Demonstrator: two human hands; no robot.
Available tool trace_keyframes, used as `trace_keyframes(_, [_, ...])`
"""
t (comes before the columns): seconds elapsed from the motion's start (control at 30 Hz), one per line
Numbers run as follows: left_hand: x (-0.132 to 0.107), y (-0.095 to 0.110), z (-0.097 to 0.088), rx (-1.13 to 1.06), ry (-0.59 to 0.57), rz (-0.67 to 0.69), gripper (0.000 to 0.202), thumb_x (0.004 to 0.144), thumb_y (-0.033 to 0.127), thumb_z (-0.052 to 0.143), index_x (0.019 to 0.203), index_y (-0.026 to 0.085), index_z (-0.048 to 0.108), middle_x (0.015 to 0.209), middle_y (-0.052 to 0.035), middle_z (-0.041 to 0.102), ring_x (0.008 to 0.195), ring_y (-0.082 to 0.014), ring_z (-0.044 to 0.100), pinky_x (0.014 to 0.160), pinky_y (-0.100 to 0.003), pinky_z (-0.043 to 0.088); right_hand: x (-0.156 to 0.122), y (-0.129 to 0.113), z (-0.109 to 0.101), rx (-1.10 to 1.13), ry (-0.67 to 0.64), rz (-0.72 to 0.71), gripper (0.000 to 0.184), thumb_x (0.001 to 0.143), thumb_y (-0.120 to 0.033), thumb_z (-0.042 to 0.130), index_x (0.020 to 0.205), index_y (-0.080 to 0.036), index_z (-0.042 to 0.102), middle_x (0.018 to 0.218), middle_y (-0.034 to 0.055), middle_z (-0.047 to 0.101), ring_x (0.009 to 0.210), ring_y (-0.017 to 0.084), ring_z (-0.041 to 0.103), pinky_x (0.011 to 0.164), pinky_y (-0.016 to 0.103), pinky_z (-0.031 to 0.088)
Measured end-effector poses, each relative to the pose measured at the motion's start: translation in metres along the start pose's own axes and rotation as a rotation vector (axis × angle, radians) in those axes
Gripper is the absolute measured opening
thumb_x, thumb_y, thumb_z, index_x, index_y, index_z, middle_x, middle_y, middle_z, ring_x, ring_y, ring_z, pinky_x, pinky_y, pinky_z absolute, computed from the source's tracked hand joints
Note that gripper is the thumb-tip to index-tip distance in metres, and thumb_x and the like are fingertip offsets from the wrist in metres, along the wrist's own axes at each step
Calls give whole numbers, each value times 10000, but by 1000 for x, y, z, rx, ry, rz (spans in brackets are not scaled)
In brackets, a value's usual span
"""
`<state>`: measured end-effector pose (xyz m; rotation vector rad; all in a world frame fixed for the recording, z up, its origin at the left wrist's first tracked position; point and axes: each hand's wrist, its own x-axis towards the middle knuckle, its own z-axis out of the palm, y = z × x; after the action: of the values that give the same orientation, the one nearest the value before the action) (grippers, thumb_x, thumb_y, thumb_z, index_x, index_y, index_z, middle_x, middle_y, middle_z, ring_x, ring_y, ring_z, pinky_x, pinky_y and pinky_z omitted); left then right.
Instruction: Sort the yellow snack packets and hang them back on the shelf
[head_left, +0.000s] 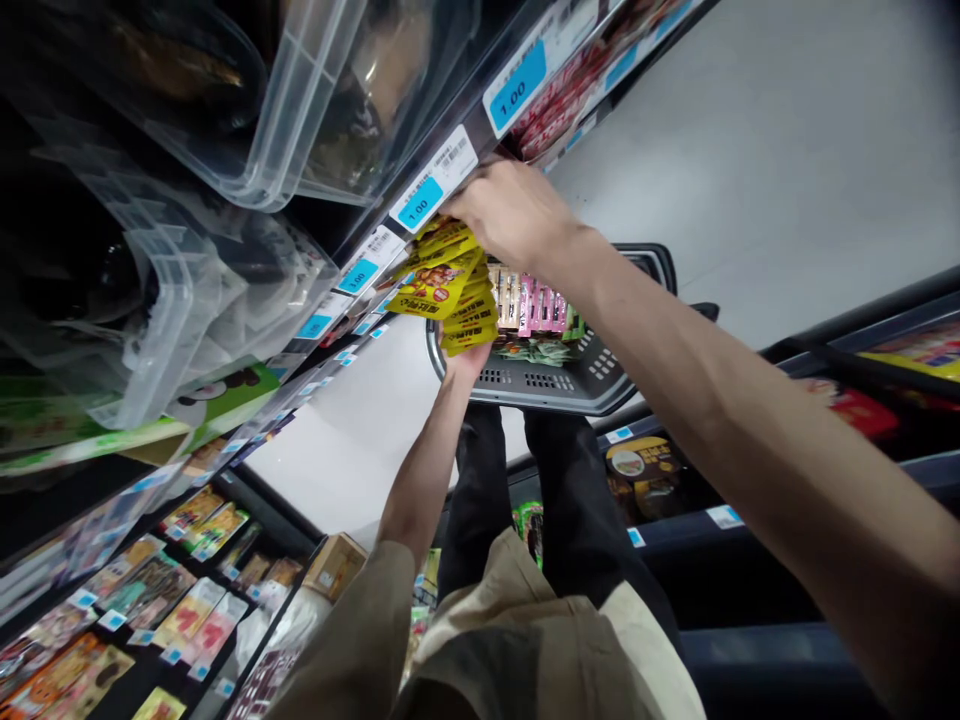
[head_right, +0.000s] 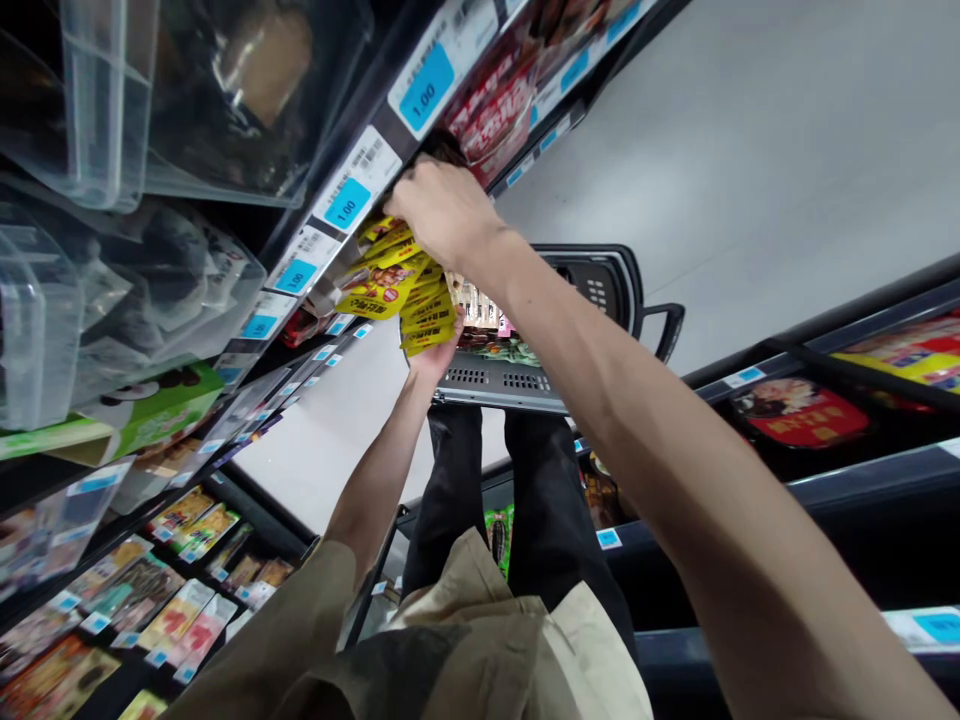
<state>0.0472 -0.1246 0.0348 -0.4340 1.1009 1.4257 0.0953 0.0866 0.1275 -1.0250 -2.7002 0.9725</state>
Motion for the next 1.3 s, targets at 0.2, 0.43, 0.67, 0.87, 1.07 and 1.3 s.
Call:
trace_keyframes(0.2, [4,0,-3,21,11,19,499,986,609,472,1132,199,717,1213,-135,701,1242,-322,617,983,-476,563,-11,1,-8,70,-57,-80,463,1012,-527,406,1318,-328,692,1424,33,637,1367,303,501,1146,519,432])
trace_keyframes(0.43, [3,0,-1,57,56,10,499,983,616,467,1161,217,710,1233,-134,692,1259,-318,599,963,-457,569,-37,1,-25,-15,-118,-78,372,1035,-468,412,1245,-424,716,1420,-27,613,1406,293,441,1139,562,434])
trace_keyframes(0.67, [9,0,-2,38,27,21,481,999,575,470,1166,197,715,1226,-155,699,1273,-341,599,1010,-516,544,-10,-10,-8,-71,29,-2,423,1073,-405,373,1212,-266,748,1453,39,606,1413,292,418,1151,513,414])
trace_keyframes(0.87, [7,2,2,35,28,28,509,1028,571,386,1151,199,710,1263,-128,693,1239,-292,628,1033,-460,541,-11,-16,-11,-97,9,-1,442,1054,-434,352,1193,-308,752,1413,48,619,1403,302,423,1162,533,389])
trace_keyframes(1.07, [7,1,2,55,36,60,511,995,620,455,1184,220,710,1214,-138,708,1267,-329,608,1013,-501,546,-37,-21,-18,7,-102,-115,544,1039,-586,306,1355,-337,672,1487,38,551,1446,331,376,1151,592,363])
trace_keyframes(1.3, [8,2,5,69,84,25,501,1026,575,403,1216,226,708,1299,-127,680,1260,-298,607,1015,-462,551,-24,-6,-3,9,-16,-262,443,1065,-388,346,1214,-311,756,1449,6,597,1431,300,400,1143,565,356])
